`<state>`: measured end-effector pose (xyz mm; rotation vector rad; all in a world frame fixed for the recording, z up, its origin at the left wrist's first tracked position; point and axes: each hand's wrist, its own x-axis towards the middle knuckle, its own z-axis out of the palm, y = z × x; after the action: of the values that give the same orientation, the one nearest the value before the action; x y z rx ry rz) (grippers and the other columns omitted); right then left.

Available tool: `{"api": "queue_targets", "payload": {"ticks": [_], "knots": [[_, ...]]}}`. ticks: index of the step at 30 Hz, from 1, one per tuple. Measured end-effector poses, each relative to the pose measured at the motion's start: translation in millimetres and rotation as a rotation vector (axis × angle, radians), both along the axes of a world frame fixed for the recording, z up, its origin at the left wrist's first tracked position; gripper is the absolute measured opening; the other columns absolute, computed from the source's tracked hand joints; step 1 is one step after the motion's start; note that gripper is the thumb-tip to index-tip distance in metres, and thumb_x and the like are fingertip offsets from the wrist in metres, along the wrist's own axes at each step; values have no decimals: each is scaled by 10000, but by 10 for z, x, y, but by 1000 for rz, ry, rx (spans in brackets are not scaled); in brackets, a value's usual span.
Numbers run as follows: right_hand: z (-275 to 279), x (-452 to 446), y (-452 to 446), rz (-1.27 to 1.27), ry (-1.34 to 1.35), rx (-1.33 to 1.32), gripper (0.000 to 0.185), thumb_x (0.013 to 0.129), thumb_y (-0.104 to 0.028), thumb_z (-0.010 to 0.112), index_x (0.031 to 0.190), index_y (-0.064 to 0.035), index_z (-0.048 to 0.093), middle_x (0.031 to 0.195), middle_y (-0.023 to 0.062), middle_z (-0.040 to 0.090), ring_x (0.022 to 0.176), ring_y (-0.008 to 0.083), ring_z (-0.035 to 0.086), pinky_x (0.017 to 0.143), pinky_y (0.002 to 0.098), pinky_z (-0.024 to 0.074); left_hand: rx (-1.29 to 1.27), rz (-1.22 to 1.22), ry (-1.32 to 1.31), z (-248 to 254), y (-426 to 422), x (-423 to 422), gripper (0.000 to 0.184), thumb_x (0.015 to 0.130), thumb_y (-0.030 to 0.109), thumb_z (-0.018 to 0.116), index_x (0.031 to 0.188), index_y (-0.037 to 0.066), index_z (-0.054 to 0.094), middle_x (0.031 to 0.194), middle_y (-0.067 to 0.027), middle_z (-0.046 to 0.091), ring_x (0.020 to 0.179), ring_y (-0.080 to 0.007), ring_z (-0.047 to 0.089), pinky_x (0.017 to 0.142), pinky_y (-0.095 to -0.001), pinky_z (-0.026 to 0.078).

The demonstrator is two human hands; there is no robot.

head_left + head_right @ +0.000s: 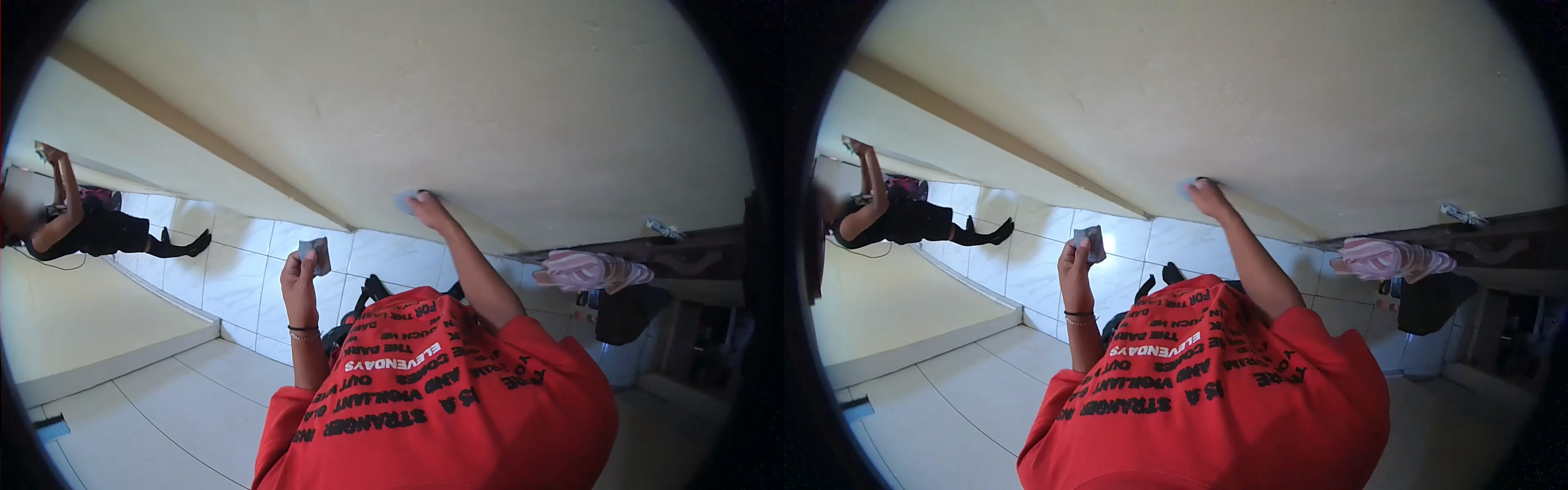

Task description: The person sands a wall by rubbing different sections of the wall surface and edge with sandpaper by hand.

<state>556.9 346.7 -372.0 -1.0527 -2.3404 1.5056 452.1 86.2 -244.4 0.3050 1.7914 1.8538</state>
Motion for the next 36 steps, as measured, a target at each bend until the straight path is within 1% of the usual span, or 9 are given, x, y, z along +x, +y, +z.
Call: {"api": "queue_targets", "payload": {"ticks": [7,10,14,23,24,26,29,32,36], "knots": [[781,-588,-285,65,333,-358,464,851,-311,480,1105,78,488,1064,122,545,982,170,490,856,290,371,3,119,8,14,-124,98,178,845,213,538,833,35,533,752,18,514,684,-45,428,637,-197,353],[845,-144,-173,3,499,-489,480,827,-365,498,1076,45,512,1004,109,559,916,175,503,786,310,400,34,77,-41,-19,21,229,176,845,213,541,842,38,536,755,18,516,679,-46,442,625,-200,371],[557,1032,315,-112,359,-651,540,786,-372,569,1187,-30,454,1124,64,515,1031,167,462,870,333,348,23,-61,-44,-7,485,545,192,846,210,542,858,19,538,761,3,527,685,-53,455,631,-198,375],[439,3538,708,-1036,453,-736,494,760,-358,597,1132,-56,477,1022,55,553,935,213,525,816,358,383,58,-383,-99,130,1507,1138,194,848,199,543,902,13,554,801,-6,573,719,-62,502,662,-218,404],[425,3629,684,-1115,552,-600,478,758,-357,598,1126,-74,483,1015,60,553,924,224,527,798,365,389,65,-409,-110,137,1566,1182,193,850,200,540,899,14,555,800,-5,573,719,-63,502,662,-217,403],[438,3685,604,-1189,646,-454,463,756,-355,599,1120,-92,489,1008,65,553,914,235,529,779,372,395,72,-443,-95,126,1599,1177,193,851,202,538,897,15,554,800,-5,572,718,-63,502,663,-217,403],[563,3484,505,-1058,691,-696,441,773,-323,591,1115,-64,491,1013,83,550,925,230,523,816,366,381,73,-462,-71,103,1608,1215,186,852,202,533,897,23,554,806,-11,571,726,-73,518,670,-234,428],[462,3107,535,-1139,635,-510,433,783,-288,596,1086,5,497,1009,91,548,937,192,513,852,317,361,83,-425,-57,82,1486,1131,179,851,197,528,898,26,552,815,-23,569,737,-86,534,681,-253,454],[1063,2305,382,-923,748,-318,421,788,-292,601,1040,36,525,1002,63,553,925,148,495,860,270,343,74,-270,-38,106,1039,798,195,846,197,538,894,9,556,809,-22,565,735,-84,513,686,-241,435]]}}
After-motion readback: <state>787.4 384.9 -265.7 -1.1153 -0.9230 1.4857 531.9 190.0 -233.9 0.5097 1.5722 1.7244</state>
